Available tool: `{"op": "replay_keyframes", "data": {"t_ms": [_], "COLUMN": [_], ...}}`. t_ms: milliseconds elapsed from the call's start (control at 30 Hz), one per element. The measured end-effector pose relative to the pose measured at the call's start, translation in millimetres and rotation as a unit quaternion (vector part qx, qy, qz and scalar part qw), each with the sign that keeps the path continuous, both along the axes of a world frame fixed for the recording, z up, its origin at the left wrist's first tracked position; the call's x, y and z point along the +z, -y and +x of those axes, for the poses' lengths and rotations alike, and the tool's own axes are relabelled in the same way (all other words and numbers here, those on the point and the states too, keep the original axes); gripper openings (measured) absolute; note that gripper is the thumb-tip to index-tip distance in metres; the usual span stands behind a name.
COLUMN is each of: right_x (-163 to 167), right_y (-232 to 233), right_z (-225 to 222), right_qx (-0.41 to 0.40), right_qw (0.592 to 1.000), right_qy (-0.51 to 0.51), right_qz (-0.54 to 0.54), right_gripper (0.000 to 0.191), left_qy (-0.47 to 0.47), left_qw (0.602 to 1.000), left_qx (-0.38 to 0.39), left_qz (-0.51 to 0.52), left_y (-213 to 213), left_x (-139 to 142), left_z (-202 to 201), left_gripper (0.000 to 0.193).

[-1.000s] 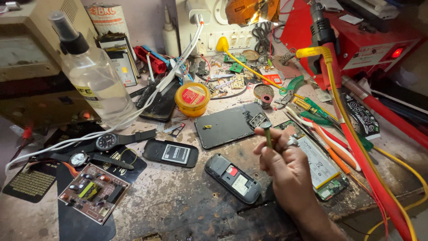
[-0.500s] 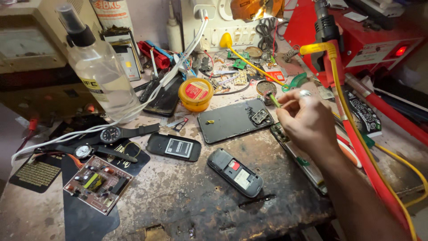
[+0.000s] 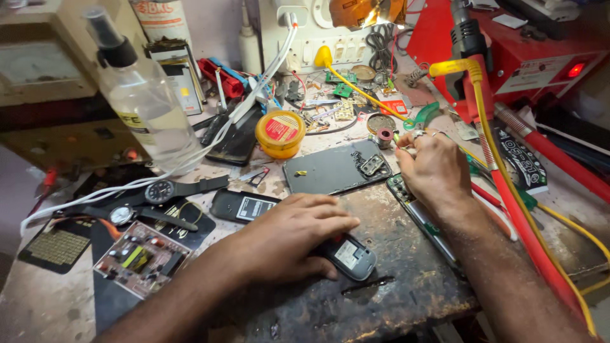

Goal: The person holds a feature phone, checks its screen, removes the back cover and battery, and uses a screwdriver to unscrew the housing. They pry open the casing, separate the front cover, and lift out the keypad and display assembly, placing the parts on the workbench.

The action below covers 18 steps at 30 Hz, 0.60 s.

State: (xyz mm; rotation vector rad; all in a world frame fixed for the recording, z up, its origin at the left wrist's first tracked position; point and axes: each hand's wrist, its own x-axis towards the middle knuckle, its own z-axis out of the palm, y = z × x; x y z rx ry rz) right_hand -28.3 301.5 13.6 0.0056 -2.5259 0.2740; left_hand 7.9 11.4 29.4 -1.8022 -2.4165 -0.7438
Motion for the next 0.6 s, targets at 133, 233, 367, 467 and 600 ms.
{"op": "replay_keyframes", "data": {"t_ms": [133,233,367,467,600], "right_x": [12.9,26.3,32.3,19.7,-4.5], "right_y": [15.6,31.5,50.0,58.3,61.5], "right_z": [11.2,27.8,64.3,89.6,100.0], "right_qx": [-0.010,-0.008,0.247,0.426,0.375], "right_qw": [0.999,0.986,0.854,0.696,0.782], "right_qy": [-0.021,0.018,0.128,0.202,0.152], "right_qz": [-0.035,-0.163,-0.440,-0.542,-0.474], "right_gripper": [0.020,0.019,0.028,0.063,0.076], "left_qy": [0.054,0.074,0.094,0.064,0.143], "left_qw": [0.998,0.991,0.965,0.945,0.931], "left_qx": [0.017,0.075,0.138,0.156,0.185], "left_qz": [0.006,0.081,0.203,0.281,0.282], "left_y": [2.0,3.9,2.5,-1.4,-5.9], "left_x": [-2.7,-0.8,1.4,-0.4,-6.3], "left_z": [0.6,7.4,14.5,16.2,18.8], "left_gripper": [0.070,0.069,0.065,0.068,0.066]}}
